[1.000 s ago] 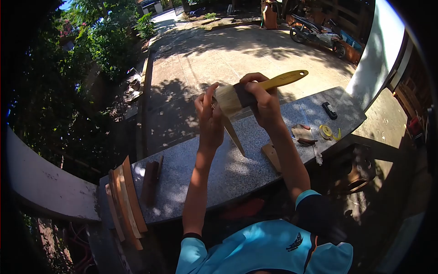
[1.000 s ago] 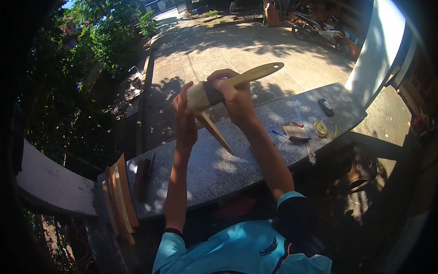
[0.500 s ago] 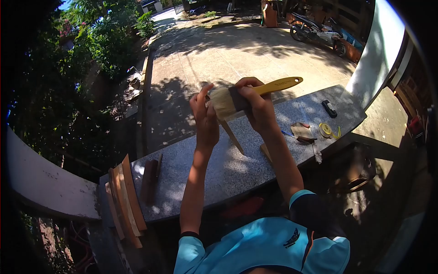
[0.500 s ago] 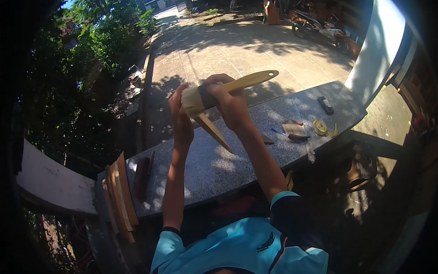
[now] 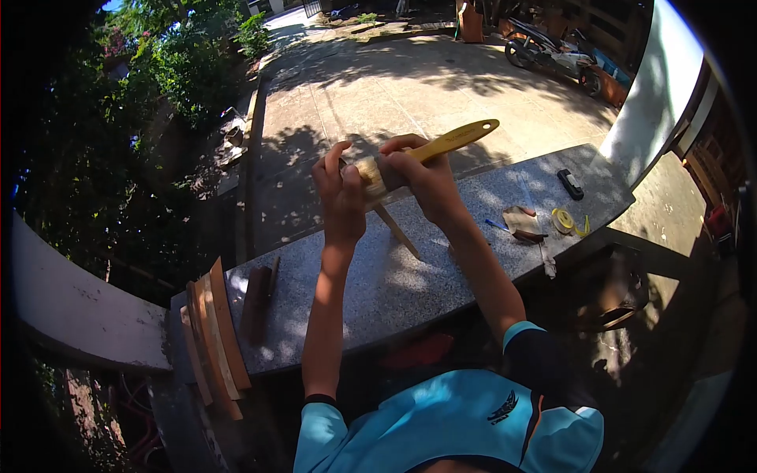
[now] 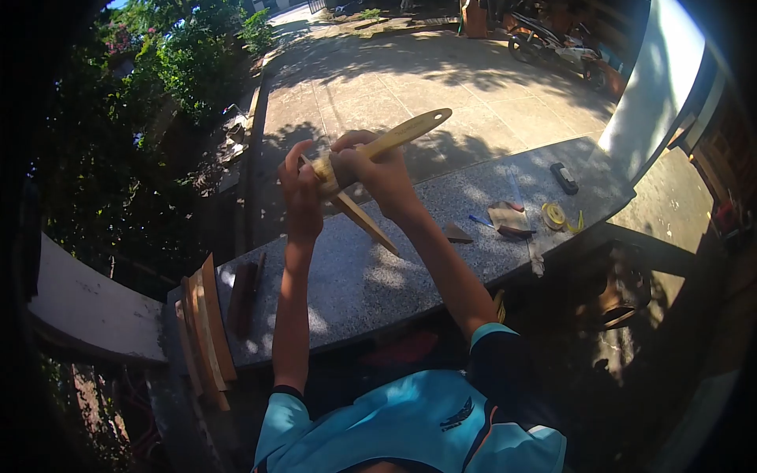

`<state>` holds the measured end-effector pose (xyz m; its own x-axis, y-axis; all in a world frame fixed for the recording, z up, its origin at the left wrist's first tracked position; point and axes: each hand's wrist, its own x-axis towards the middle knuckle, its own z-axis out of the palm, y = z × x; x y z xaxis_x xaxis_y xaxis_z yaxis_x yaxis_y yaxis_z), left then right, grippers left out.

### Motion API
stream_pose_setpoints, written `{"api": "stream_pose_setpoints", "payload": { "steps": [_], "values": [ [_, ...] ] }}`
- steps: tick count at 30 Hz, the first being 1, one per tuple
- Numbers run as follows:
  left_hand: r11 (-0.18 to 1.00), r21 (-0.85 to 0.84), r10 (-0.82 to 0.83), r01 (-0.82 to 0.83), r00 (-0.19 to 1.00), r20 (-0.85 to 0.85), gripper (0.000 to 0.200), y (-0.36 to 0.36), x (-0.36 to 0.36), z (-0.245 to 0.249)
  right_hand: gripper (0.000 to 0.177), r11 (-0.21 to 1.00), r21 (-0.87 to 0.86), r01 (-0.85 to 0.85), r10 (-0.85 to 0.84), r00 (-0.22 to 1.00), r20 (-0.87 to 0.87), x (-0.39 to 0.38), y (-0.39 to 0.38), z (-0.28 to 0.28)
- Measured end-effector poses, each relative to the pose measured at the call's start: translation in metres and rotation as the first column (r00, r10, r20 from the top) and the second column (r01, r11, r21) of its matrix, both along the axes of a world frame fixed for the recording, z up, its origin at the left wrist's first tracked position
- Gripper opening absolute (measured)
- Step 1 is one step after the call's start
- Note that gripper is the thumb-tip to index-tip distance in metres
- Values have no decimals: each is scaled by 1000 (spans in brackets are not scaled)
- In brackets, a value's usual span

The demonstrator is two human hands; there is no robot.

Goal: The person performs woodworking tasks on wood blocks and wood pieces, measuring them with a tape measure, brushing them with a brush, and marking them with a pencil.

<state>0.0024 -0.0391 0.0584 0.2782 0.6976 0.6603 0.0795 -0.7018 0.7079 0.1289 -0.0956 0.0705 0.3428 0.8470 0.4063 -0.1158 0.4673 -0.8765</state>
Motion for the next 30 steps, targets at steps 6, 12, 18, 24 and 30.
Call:
{"api": "stream_pose_setpoints", "payload": {
  "steps": [6,12,18,24,30],
  "values": [
    [990,120,79,-72,995,-55,37,17,-15,-11,15,960,-231,160,-152,987,51,5,10,-101],
    [604,-706,49,370,867,496,12,24,-107,-26,17,642,-627,441,-86,854,512,36,6,-173],
    [450,-822,-101,348,935,340,23,24,-118,-24,20,980,-175,-97,167,877,451,-56,23,-55],
    [611,-775,-338,161,938,-72,34,18,-117,4,14,978,-37,-203,205,977,64,-64,33,-36],
    [722,-680,-313,124,936,-162,30,0,-135,-4,16,702,-488,518,-169,787,593,67,26,-164]
  ]
}}
